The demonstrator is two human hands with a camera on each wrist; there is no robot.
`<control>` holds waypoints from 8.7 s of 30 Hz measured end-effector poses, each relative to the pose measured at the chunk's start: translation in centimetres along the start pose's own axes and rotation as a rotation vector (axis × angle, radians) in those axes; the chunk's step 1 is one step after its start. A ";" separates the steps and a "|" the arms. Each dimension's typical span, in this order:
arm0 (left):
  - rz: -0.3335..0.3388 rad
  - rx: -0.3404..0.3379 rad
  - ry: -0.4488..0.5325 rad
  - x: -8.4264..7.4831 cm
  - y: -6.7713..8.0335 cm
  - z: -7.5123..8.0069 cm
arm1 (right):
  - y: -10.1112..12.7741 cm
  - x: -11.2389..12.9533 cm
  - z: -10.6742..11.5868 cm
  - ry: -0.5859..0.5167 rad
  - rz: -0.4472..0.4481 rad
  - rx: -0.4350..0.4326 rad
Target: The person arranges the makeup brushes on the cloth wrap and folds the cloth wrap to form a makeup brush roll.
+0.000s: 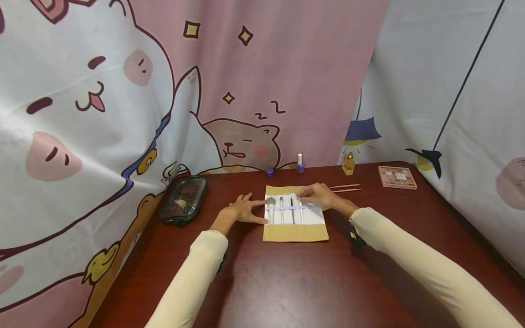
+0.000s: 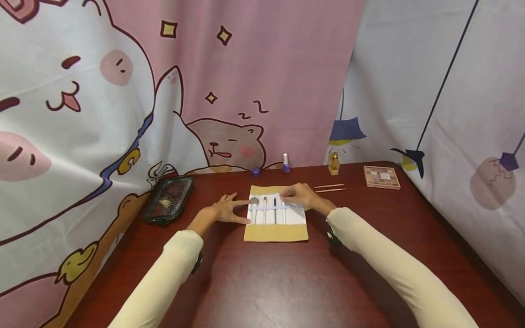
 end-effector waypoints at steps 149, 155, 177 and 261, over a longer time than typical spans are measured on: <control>0.014 0.061 -0.114 0.0 0.1 -0.3 | 6.5 -4.3 11.5 -0.218 -0.010 -0.242; -0.004 0.050 -0.107 -0.3 0.2 -0.2 | 4.8 -2.8 10.7 -0.231 0.022 -0.240; -0.006 0.050 -0.103 -0.6 0.5 0.0 | 0.6 -0.7 7.1 -0.352 0.040 -0.211; -0.010 0.044 -0.103 -0.2 0.2 -0.2 | 3.7 -3.1 3.4 -0.019 -0.015 -0.073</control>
Point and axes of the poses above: each hand's wrist, its own y-axis away from the middle knuckle, its own z-axis out of the back of the hand, x = y × z, the point moved 7 cm from there along -y, towards the middle knuckle, and after that the axes turned 5 degrees about x, right-handed, at the moved point
